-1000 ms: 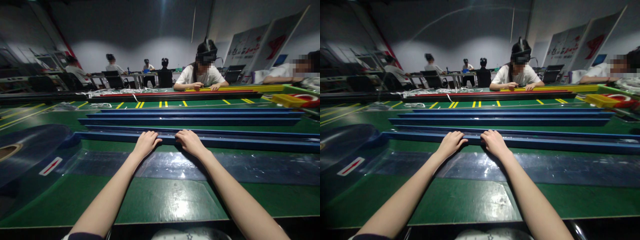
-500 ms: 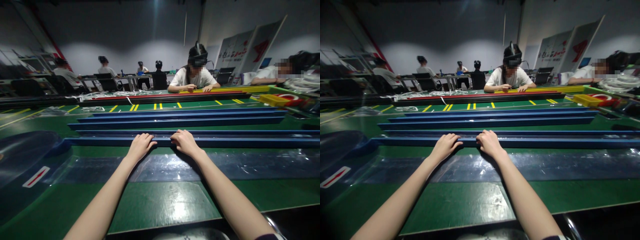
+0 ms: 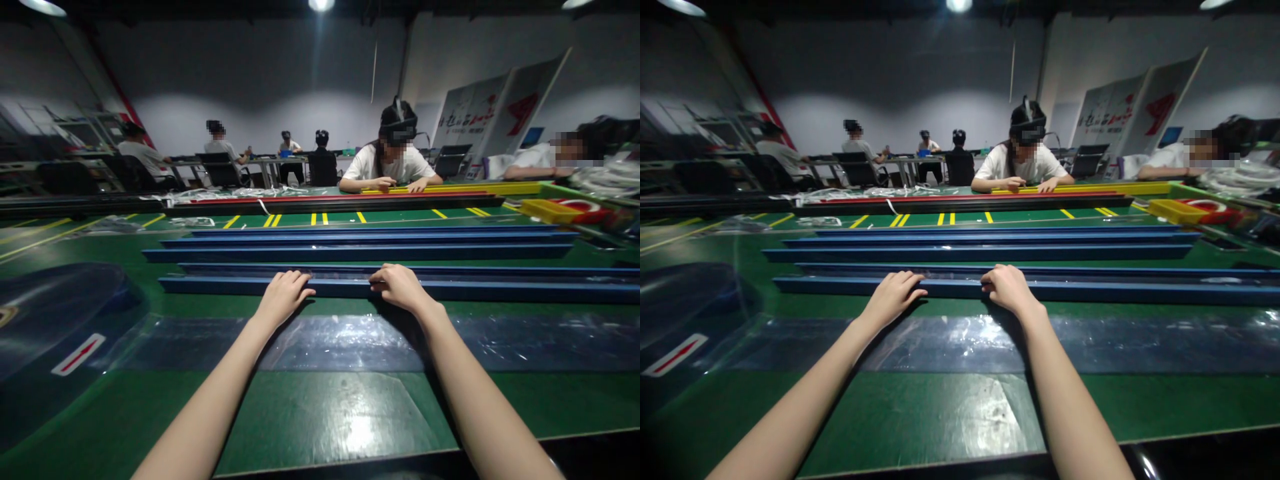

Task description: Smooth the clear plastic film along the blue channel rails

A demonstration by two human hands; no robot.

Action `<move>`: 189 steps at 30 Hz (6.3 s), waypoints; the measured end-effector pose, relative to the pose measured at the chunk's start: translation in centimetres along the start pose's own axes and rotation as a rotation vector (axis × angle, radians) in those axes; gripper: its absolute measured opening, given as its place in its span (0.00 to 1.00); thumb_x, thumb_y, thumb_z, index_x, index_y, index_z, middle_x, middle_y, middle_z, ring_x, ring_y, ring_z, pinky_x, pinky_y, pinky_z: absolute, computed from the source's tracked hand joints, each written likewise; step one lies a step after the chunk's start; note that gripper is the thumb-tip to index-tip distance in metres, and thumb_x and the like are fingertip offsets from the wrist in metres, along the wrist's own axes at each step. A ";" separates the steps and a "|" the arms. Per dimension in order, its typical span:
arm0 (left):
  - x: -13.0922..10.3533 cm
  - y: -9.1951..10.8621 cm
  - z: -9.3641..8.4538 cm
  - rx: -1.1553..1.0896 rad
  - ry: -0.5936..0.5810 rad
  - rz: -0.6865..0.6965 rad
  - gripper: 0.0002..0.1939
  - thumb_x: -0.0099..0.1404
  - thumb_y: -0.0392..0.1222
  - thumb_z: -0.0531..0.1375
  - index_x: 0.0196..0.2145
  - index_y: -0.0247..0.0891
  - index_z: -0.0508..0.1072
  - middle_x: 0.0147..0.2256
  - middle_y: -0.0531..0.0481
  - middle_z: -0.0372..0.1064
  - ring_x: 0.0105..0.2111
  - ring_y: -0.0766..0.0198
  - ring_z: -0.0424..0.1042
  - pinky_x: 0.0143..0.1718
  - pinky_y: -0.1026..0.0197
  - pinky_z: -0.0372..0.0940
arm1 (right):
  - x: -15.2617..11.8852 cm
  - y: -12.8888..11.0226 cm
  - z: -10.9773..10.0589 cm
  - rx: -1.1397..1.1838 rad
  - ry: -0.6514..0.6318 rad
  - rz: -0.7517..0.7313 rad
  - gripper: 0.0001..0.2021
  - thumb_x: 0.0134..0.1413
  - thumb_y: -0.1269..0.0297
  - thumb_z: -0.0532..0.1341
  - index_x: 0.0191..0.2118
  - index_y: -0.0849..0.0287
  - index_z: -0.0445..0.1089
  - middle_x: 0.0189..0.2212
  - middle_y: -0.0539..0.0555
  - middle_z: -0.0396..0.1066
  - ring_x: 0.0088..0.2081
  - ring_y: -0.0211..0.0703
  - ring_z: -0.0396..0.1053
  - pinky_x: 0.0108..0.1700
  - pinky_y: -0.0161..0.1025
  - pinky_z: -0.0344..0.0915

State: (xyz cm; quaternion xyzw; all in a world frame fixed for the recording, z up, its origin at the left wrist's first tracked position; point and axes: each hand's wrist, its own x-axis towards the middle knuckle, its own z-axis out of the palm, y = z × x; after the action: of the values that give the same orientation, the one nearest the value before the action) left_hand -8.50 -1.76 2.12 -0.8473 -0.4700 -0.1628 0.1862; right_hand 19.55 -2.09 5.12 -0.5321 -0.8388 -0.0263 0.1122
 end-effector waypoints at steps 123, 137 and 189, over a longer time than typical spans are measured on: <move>0.2 2.0 -1.7 0.000 -0.151 0.015 0.17 0.65 0.52 0.51 0.32 0.37 0.69 0.34 0.48 0.69 0.37 0.62 0.69 0.36 0.62 0.60 | -0.1 -1.6 1.5 0.309 0.080 -0.145 0.17 0.48 0.55 0.60 0.42 0.57 0.66 0.40 0.56 0.69 0.42 0.46 0.65 0.43 0.41 0.61; 0.1 2.1 -1.7 0.016 -0.138 0.024 0.17 0.65 0.53 0.50 0.33 0.37 0.70 0.33 0.49 0.70 0.37 0.62 0.69 0.35 0.62 0.59 | 0.0 -2.2 1.6 0.317 0.114 -0.140 0.17 0.50 0.54 0.59 0.43 0.57 0.64 0.39 0.56 0.70 0.42 0.47 0.66 0.43 0.43 0.61; 0.1 2.1 -1.7 -0.004 -0.167 -0.017 0.19 0.65 0.54 0.50 0.32 0.35 0.69 0.35 0.47 0.70 0.38 0.60 0.69 0.37 0.61 0.60 | -0.2 -2.7 1.3 0.195 0.062 -0.174 0.16 0.53 0.54 0.56 0.43 0.58 0.65 0.37 0.57 0.70 0.39 0.46 0.65 0.41 0.41 0.60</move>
State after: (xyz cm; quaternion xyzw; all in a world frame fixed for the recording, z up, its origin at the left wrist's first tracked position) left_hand -6.79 -3.49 3.31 -0.8542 -0.4909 -0.0939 0.1432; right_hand 17.00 -3.23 3.97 -0.4427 -0.8766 0.0292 0.1866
